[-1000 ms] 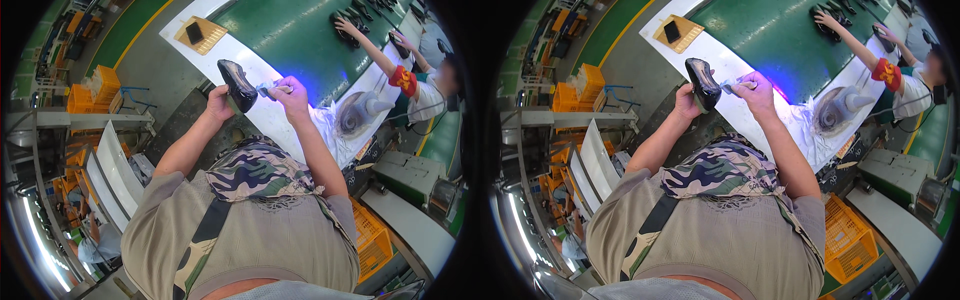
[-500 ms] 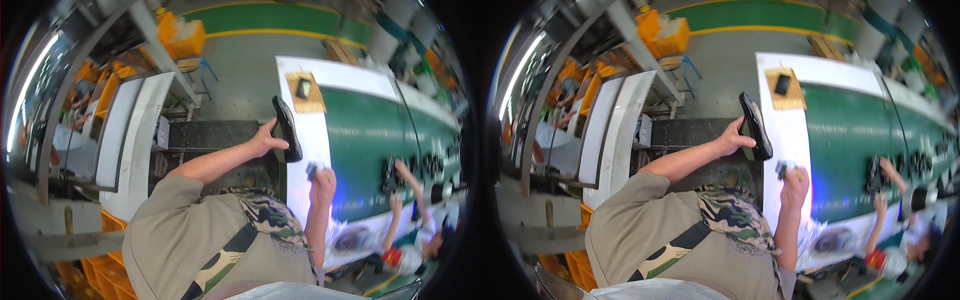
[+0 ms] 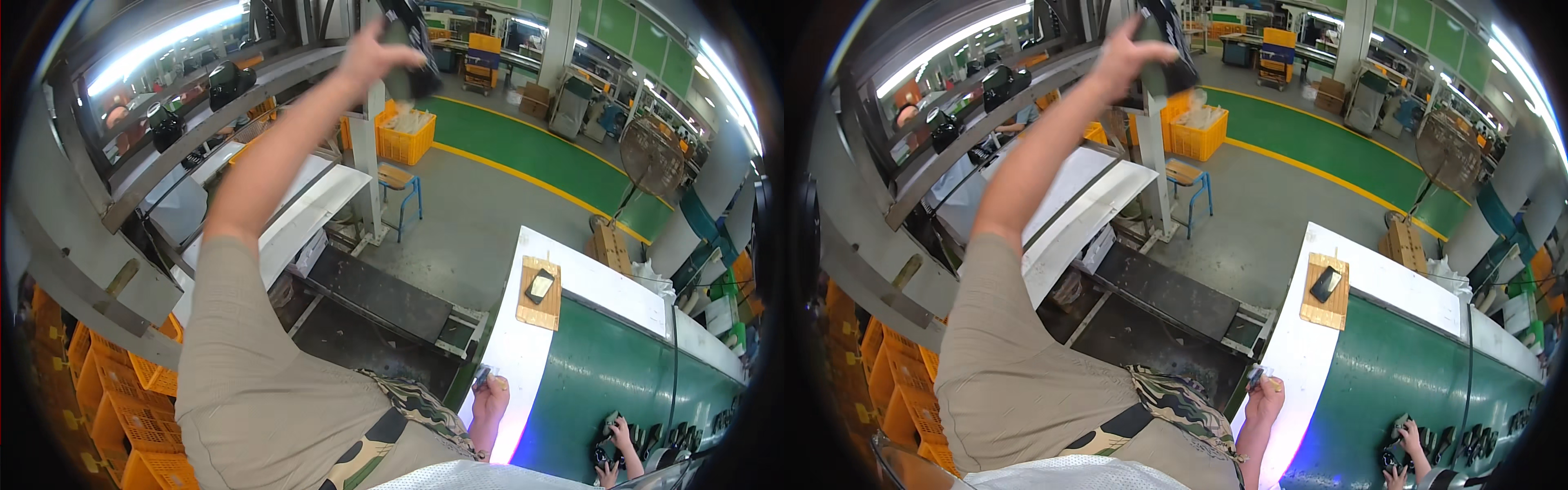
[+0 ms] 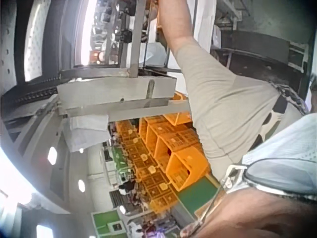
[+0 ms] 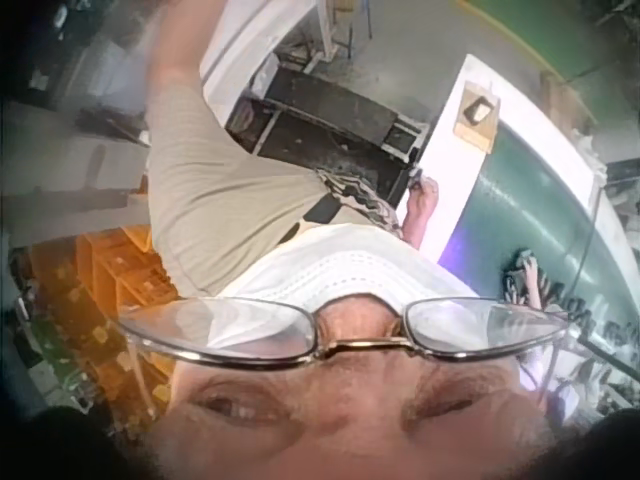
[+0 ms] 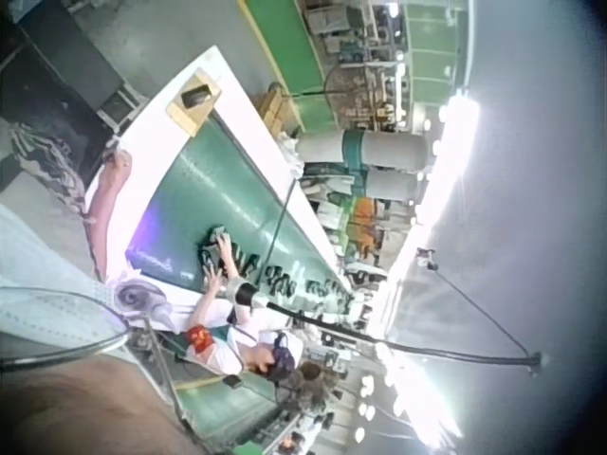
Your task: The person repeatedly picks up black slipper soles from a green conveyor belt, applies glue from a squeeze bottle to the sole's edge, and places them back on the belt. A coworker is visible writing on a clipboard nearby.
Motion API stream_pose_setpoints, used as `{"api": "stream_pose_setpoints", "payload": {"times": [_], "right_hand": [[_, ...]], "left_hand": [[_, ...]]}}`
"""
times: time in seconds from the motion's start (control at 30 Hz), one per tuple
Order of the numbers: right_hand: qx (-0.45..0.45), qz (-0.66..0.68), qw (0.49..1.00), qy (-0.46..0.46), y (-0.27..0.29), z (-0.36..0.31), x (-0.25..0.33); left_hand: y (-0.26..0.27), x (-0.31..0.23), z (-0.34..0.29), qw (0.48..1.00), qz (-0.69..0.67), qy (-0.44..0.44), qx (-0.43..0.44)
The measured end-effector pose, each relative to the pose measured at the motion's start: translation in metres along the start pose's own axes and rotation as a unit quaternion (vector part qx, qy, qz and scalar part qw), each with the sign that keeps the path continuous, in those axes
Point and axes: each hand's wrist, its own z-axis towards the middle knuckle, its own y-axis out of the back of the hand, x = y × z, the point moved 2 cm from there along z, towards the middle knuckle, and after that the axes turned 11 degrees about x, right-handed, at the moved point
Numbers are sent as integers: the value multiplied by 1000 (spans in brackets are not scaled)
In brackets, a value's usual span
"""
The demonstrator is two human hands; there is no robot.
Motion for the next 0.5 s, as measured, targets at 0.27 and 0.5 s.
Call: {"api": "stream_pose_setpoints", "payload": {"times": [0.27,0.5], "right_hand": [[6,13,1000,13,-8,14,-3],[-104,14,994,17,22,-22,8]], "left_hand": [[233,78,112,923,316,191,109],[305,208,145,809,470,310,167]]}}
